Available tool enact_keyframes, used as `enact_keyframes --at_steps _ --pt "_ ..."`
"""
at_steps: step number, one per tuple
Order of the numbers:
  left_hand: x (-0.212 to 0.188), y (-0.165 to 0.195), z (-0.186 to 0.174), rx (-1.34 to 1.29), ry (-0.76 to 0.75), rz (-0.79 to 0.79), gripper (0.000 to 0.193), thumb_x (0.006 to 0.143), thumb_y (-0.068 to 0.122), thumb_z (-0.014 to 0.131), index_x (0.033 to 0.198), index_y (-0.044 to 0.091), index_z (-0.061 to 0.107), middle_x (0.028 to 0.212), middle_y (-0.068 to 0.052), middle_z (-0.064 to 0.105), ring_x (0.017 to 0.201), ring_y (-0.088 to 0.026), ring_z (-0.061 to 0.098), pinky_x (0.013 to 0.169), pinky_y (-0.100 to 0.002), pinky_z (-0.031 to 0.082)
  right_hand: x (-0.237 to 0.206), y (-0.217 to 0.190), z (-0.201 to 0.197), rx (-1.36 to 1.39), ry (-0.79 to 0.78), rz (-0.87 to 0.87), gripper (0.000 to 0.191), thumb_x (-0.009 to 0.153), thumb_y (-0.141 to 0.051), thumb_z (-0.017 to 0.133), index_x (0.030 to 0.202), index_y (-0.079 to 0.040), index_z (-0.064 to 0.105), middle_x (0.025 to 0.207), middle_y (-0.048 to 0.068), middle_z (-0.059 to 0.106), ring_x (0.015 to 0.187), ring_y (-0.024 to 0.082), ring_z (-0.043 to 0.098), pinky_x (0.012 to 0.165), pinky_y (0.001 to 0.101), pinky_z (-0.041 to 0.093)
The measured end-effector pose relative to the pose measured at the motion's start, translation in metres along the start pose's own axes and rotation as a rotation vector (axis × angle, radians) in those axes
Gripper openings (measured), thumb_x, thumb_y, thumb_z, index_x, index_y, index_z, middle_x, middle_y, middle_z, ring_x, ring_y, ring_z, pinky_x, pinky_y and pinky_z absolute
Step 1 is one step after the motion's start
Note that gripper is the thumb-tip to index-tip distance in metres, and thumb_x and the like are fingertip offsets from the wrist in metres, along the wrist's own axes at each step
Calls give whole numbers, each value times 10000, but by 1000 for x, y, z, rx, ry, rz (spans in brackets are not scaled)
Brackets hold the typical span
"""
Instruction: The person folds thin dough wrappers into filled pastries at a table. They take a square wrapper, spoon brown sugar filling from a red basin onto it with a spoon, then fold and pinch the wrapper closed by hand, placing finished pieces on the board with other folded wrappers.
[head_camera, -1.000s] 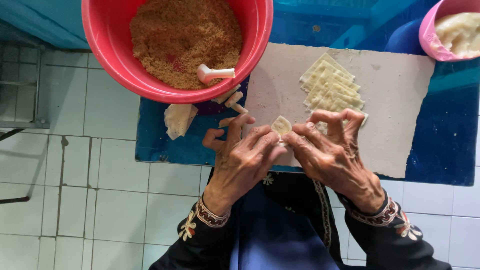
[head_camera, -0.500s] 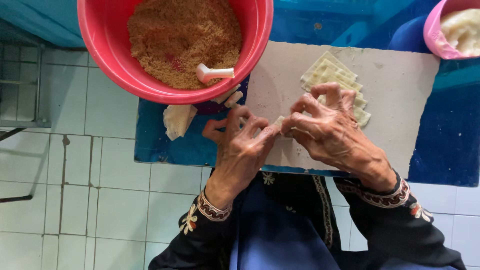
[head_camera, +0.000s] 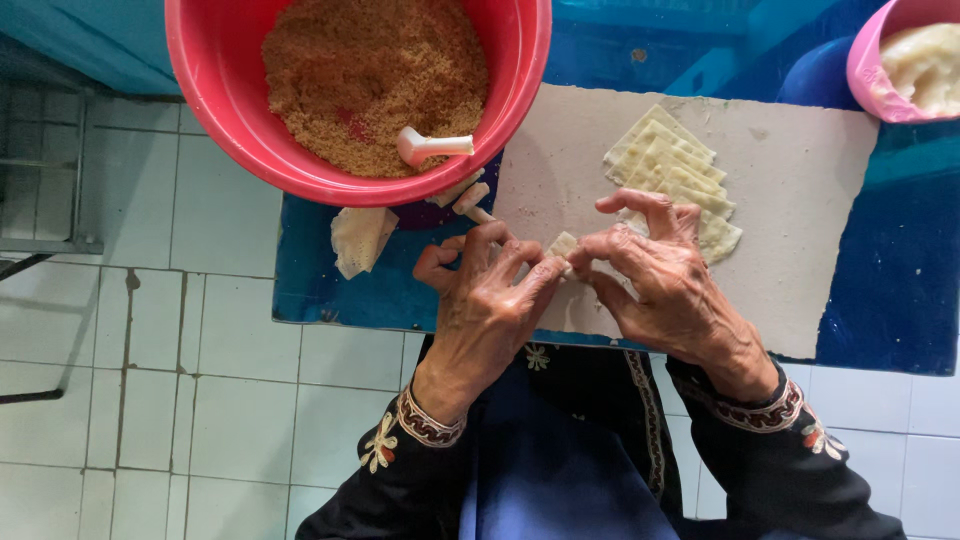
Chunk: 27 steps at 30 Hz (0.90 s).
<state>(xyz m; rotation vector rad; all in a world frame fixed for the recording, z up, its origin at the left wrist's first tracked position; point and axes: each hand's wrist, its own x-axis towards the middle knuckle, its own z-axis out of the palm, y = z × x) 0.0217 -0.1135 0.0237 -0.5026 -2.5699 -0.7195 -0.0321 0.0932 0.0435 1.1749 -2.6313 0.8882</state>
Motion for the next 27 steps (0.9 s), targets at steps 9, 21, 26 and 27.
enact_keyframes --at_steps 9,21,26,27 --pt "0 2 4 -34 21 -18 168 949 189 761 1109 159 719 1063 48 670 1158 -195 579 963 -492 280 9 8 0 -40 -68 51 296 776 -161 850 1020 -158 681 909 -63 720 1183 271 536 944 481 280" --pt "-1 1 6 -3 -18 -16 194 944 150 731 1138 159 717 1066 28 661 1123 -236 555 955 -465 319 -4 -16 -3 -234 34 -41 297 796 -149 810 1087 -157 754 1033 3 691 1215 300 514 955 510 285" --pt "2 2 9 4 6 -24 151 954 180 750 1094 161 696 1055 34 666 1132 -217 561 970 -484 321 -7 -22 -4 -473 21 -61 174 909 -159 755 1083 -150 761 1072 -20 705 1225 246 526 936 521 273" --pt "1 2 8 -1 1 -32 147 968 180 751 1101 161 693 1064 35 667 1147 -210 562 984 -480 326 -5 -22 -5 -451 15 -62 159 916 -167 743 1074 -150 758 1060 -20 707 1223 247 526 933 525 269"
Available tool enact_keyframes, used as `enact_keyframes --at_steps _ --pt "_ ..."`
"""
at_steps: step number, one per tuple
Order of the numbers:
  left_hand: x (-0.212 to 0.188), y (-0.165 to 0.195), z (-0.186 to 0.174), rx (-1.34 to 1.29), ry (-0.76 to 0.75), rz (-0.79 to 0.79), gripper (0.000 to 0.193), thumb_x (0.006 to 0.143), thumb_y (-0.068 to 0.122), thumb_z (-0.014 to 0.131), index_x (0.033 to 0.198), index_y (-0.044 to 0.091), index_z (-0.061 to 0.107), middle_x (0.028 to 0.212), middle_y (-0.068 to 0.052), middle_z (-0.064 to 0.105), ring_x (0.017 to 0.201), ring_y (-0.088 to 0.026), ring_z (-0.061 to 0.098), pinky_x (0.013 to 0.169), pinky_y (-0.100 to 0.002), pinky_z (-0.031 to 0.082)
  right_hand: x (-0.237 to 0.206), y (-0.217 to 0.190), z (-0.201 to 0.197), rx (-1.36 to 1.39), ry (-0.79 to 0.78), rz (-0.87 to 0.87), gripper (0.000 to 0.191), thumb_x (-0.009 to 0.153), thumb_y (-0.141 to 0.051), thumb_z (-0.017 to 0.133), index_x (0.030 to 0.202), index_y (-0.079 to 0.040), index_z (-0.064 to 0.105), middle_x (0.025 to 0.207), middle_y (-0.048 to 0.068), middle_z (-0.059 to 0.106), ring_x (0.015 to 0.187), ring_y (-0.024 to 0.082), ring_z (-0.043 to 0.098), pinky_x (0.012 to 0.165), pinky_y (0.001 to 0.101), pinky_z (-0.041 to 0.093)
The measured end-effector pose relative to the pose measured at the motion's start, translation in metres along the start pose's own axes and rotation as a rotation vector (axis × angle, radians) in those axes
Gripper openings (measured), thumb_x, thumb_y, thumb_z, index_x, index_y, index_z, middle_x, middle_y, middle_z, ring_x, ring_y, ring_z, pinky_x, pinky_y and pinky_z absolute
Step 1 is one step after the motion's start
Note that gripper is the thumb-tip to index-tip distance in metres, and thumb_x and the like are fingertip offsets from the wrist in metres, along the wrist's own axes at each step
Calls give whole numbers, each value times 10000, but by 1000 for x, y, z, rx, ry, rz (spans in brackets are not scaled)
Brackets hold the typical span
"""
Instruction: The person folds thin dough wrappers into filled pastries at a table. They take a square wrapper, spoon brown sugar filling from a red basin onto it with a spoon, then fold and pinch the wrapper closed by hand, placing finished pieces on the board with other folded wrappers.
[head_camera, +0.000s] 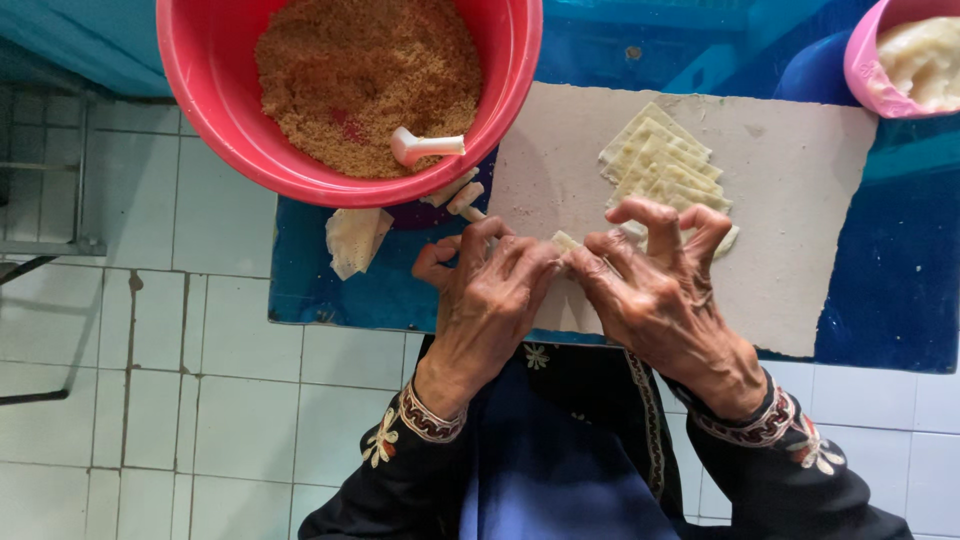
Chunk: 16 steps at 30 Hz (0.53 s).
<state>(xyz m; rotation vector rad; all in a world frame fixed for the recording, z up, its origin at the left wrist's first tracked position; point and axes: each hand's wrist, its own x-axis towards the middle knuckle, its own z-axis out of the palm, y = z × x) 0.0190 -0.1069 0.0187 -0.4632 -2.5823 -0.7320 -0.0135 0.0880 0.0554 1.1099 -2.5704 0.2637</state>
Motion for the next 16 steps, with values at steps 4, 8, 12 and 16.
enact_keyframes --at_steps 4,8,12,16 --pt "-1 0 -1 24 26 54 222 923 191 763 1140 188 713 1058 41 665 1194 -234 559 953 -477 324 8 13 5 124 -27 -18 103 908 -200 736 1002 -157 739 965 -39 709 1226 254 532 923 533 258" --pt "1 -1 -3 71 23 52 237 899 187 768 1132 172 727 1053 41 665 1181 -230 567 917 -483 321 16 26 9 261 -106 16 144 863 -234 764 988 -167 738 878 -45 695 1241 249 541 928 532 251" --pt "1 -1 -3 96 42 39 262 897 172 757 1158 162 746 1045 41 657 1118 -233 557 880 -487 319 12 22 11 204 -35 41 124 892 -216 775 1011 -186 755 918 -42 703 1263 261 534 957 535 254" --pt "1 -2 -1 113 24 22 230 906 182 755 1135 167 733 1058 51 660 1115 -222 569 894 -496 329 3 7 17 28 24 62 121 901 -174 772 1021 -193 777 1005 -44 736 1268 245 501 952 541 269"
